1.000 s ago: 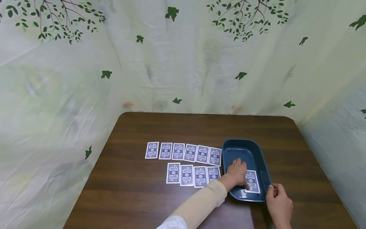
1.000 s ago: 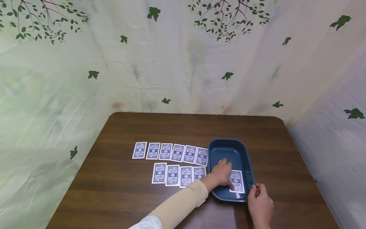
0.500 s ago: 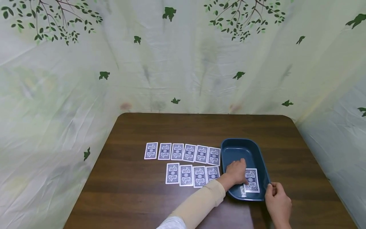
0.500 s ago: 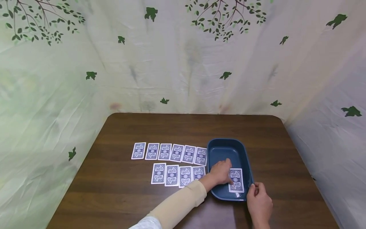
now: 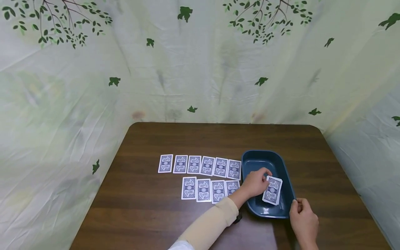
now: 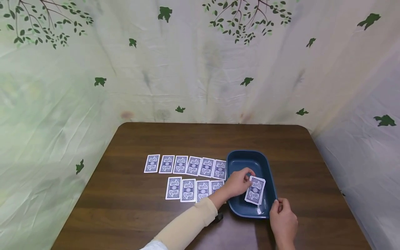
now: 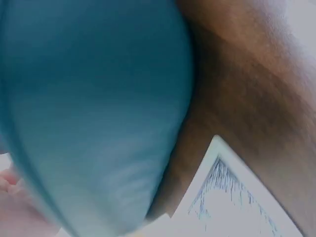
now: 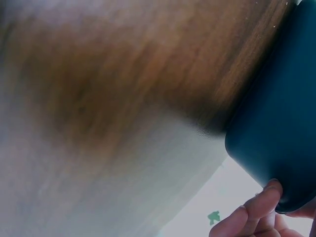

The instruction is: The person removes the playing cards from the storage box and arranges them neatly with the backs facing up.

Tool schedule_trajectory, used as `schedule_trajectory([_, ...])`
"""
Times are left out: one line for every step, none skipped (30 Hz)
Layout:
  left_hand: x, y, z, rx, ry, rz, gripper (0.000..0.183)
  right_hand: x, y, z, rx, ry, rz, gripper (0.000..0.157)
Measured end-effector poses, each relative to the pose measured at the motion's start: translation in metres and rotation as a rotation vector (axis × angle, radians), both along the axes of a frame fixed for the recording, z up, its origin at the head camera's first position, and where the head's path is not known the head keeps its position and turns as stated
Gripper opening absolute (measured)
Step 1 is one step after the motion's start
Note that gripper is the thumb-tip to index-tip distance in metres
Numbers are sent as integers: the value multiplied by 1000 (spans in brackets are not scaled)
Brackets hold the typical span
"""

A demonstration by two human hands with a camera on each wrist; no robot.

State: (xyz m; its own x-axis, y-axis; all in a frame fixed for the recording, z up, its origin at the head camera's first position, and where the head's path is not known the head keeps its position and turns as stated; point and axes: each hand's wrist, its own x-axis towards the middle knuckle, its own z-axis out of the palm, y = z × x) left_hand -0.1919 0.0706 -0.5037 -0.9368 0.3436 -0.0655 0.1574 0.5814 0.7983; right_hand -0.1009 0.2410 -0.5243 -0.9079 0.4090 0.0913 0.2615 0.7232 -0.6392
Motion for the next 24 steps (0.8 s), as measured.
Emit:
schedule_trajectory([1, -6, 3, 42, 4, 27, 22, 0, 0, 0, -2, -5, 3, 24])
schedule_trajectory([1, -12, 6, 83, 6, 58, 22, -1, -1, 0, -2, -8, 4, 24])
schedule_trajectory([1, -19, 8, 121, 9, 90, 22, -1, -2, 0, -2, -8, 4, 24])
schedule_trajectory([2, -26, 11, 158, 8, 121, 22, -1, -2, -1, -4, -10, 5, 24])
schedule_trajectory([2, -33, 12, 195, 5, 150, 22, -1, -2, -1, -5, -8, 4, 24])
schedule_trajectory([2, -41, 14, 233, -4, 175, 23, -1, -2, -1, -8, -12, 6, 25])
schedule_trajectory([2, -48, 14, 258, -3, 199, 24, -1, -1, -1, -11, -16, 9, 25])
schedule_trajectory([3, -55, 14, 278, 0, 226, 24, -1, -1, -1, -14, -16, 12, 25])
schedule_trajectory([3, -60, 14, 298, 0, 251, 24, -1, -1, -1, -17, -15, 13, 26])
schedule_trajectory([2, -65, 15, 309, 6, 273, 25, -2, -1, 1, -16, -17, 18, 26])
schedule_trajectory([1, -69, 16, 318, 10, 291, 25, -3, 0, 2, -14, -24, 18, 27])
schedule_trajectory([2, -72, 17, 321, 7, 306, 25, -4, 0, 3, -12, -36, 18, 27])
schedule_trajectory([2, -73, 17, 318, 1, 316, 24, -4, 0, 5, -12, -52, 16, 27])
schedule_trajectory([2, -73, 17, 312, -9, 321, 24, -3, 0, 6, -14, -73, 15, 28])
schedule_trajectory([3, -72, 17, 301, -16, 321, 23, -2, 0, 7, -16, -95, 13, 29])
schedule_trajectory([4, -69, 17, 281, -15, 310, 23, -1, 0, 7, -18, -120, 11, 29])
schedule_trajectory([6, -66, 17, 250, -11, 296, 23, 0, 0, 8, -25, -143, 6, 30])
schedule_trajectory([7, -61, 16, 219, -11, 278, 22, 1, 0, 8, -29, -161, 5, 30])
schedule_trajectory([8, -56, 16, 183, -2, 256, 22, 2, 0, 8, -34, -174, 4, 31])
schedule_trajectory([9, -50, 16, 147, 1, 235, 22, 2, 0, 8, -37, -185, 1, 31])
schedule_trajectory([10, -45, 16, 107, 6, 214, 22, 3, -1, 8, -41, -196, -2, 32])
schedule_trajectory([11, -39, 17, 59, 17, 192, 21, 3, -1, 8, -43, -206, -8, 33])
schedule_trajectory([12, -34, 17, -1, 25, 174, 21, 3, -2, 8, -47, -217, -11, 34])
schedule_trajectory([12, -30, 17, -63, 30, 162, 21, 3, -3, 8, -48, -224, -13, 34])
